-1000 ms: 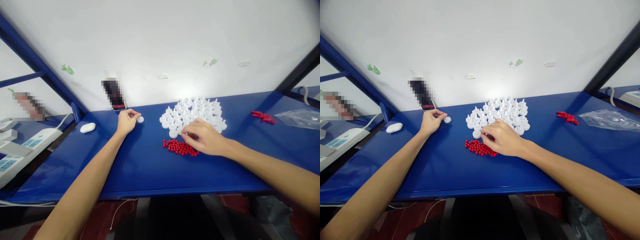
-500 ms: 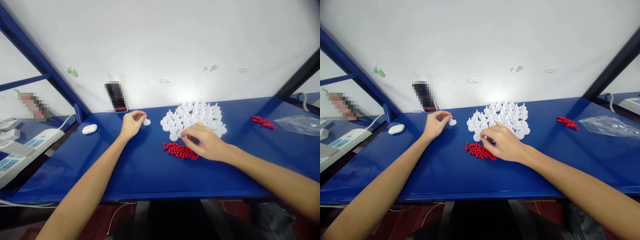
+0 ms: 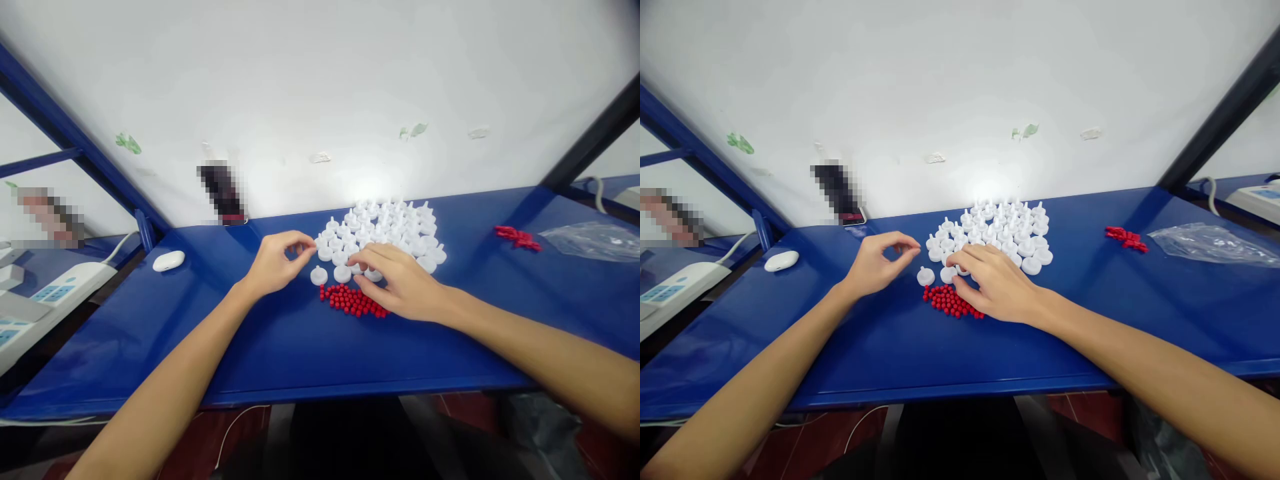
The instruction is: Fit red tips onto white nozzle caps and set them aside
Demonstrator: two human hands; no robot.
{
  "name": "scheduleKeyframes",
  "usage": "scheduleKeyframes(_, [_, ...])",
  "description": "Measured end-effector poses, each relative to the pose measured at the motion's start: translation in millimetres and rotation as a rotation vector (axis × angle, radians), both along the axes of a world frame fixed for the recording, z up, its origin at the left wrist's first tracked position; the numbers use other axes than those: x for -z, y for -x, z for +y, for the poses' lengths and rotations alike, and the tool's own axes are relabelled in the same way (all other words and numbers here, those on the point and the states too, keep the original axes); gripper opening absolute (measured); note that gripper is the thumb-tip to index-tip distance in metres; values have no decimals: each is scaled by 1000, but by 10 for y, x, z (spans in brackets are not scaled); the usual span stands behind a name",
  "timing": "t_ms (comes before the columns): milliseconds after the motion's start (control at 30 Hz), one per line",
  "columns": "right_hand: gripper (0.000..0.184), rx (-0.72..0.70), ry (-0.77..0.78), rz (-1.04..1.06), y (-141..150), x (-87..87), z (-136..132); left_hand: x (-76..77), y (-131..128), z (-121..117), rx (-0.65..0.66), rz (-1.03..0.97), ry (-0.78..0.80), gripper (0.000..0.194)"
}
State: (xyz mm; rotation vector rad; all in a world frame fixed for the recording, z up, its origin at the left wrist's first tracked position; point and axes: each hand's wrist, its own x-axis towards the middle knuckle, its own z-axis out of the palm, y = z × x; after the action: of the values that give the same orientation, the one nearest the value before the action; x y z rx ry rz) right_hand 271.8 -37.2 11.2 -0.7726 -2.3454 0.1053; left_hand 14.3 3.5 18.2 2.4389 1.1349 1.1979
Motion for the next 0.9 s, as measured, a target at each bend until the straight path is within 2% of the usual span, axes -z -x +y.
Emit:
scheduleKeyframes(67, [14, -4, 0, -12, 1, -6, -3, -20, -11, -45, 75, 116, -27, 11])
scheduleKeyframes(300, [13, -18, -4, -25, 9, -14, -2, -26, -54, -107, 176, 236, -150, 11])
scheduleKeyframes(433, [12, -44, -27, -33, -1, -9, 0, 7, -45, -108, 218, 272, -117, 12])
scheduleKeyframes(600, [13, -65, -42, -42, 8, -6, 12, 26, -22, -106, 200, 254, -36, 11])
scheduleKeyframes(733, [13, -62, -31, -41, 15, 1, 14, 24, -28, -94, 177, 151, 45, 9])
scheduleKeyframes(900, [17, -7, 25, 7, 2, -13, -13, -86, -132, -158, -10, -257, 54, 7])
